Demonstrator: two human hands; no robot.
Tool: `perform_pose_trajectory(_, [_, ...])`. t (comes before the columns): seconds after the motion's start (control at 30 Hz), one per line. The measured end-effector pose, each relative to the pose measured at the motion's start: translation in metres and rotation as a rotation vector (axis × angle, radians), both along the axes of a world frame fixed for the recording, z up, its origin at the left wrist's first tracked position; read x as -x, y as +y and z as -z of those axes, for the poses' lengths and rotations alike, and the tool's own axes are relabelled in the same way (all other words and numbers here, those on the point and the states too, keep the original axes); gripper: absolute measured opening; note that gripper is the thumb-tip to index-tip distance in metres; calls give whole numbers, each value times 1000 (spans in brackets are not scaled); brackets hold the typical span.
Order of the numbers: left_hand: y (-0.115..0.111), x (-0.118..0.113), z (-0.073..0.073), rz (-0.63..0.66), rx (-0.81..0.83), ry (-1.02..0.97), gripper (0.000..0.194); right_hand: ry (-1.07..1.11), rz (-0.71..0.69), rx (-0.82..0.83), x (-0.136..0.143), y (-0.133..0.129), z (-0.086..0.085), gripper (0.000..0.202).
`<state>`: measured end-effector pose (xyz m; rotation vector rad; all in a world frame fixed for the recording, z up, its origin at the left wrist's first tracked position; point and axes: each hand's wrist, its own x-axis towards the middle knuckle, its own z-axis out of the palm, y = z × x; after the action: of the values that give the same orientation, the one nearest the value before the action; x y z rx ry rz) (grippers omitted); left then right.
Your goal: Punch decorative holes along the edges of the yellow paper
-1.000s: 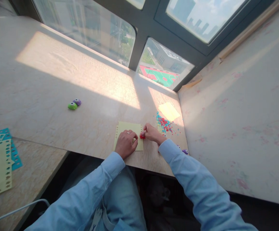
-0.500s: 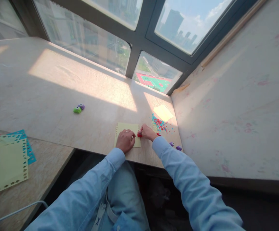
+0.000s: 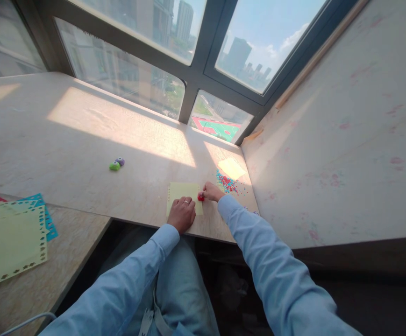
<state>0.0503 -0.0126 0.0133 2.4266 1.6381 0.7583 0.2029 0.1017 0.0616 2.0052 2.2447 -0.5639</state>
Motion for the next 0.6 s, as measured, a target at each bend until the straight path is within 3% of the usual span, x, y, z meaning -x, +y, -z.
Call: perform_pose_trajectory(0.6, [-8,4,2,13,19,-65,17,1,-119,19,0,-10,-22,12])
